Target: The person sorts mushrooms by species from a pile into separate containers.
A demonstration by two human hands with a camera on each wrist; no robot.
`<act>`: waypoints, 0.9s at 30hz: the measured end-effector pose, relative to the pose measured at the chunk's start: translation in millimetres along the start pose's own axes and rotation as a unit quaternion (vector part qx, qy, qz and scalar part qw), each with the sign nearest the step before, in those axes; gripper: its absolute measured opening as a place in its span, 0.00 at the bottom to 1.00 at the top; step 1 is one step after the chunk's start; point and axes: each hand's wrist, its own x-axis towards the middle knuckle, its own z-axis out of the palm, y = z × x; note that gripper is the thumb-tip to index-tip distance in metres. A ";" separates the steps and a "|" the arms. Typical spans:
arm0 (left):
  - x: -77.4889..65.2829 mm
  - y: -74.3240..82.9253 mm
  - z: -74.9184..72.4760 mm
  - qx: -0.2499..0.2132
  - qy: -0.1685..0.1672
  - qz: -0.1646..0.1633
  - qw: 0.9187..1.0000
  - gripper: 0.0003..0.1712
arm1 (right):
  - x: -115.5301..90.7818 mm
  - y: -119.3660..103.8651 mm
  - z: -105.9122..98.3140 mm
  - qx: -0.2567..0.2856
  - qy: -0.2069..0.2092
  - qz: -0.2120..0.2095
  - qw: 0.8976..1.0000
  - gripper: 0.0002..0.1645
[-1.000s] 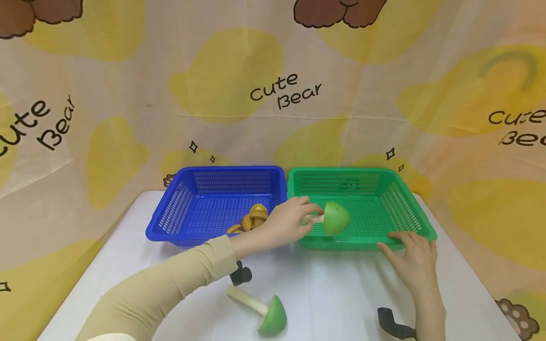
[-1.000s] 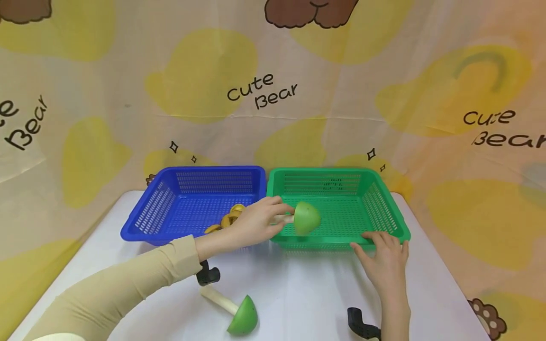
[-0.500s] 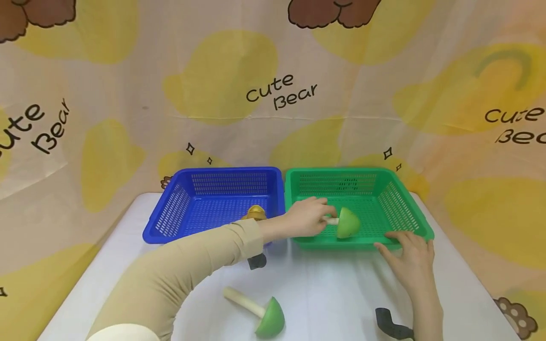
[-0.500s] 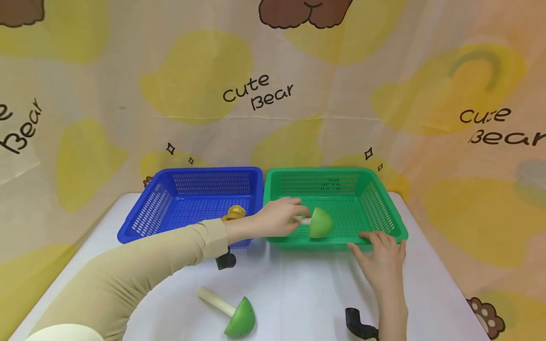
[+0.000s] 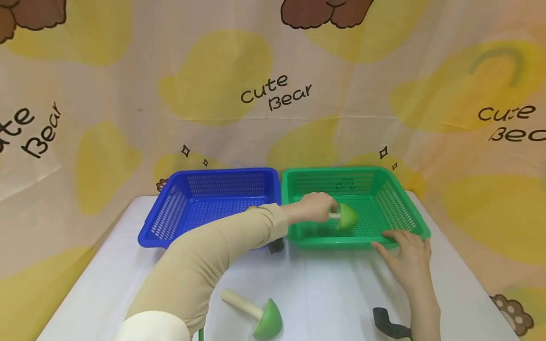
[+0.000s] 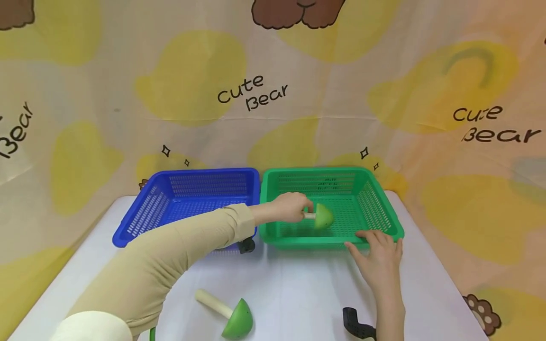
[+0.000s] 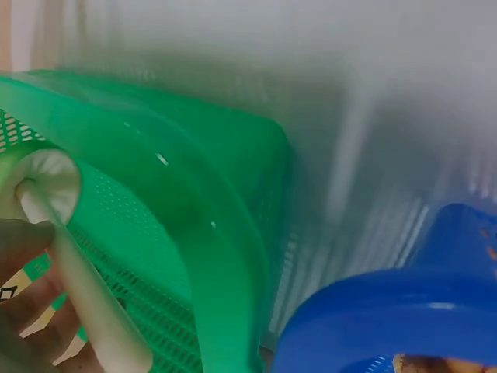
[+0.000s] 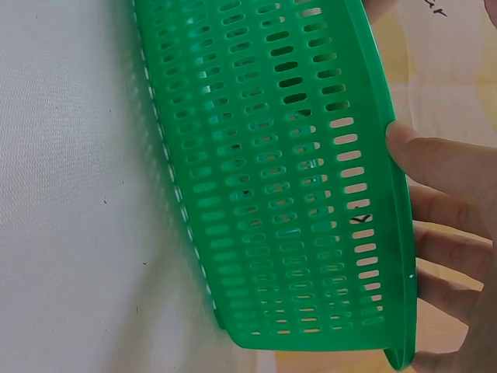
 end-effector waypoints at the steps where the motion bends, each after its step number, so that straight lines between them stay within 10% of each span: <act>1: 1.9 -0.6 1.4 0.001 -0.004 -0.002 1.000 0.12 | -0.1 -0.4 0.1 0.000 0.000 0.000 1.000 0.20; 12: 12.4 -8.1 12.4 -0.001 -0.074 0.016 0.997 0.18 | 0.2 -0.4 0.4 0.003 0.000 0.001 1.000 0.19; 27: 8.4 -11.1 21.2 -0.022 -0.069 0.025 0.997 0.15 | -0.4 0.8 2.3 0.004 0.003 0.001 1.000 0.20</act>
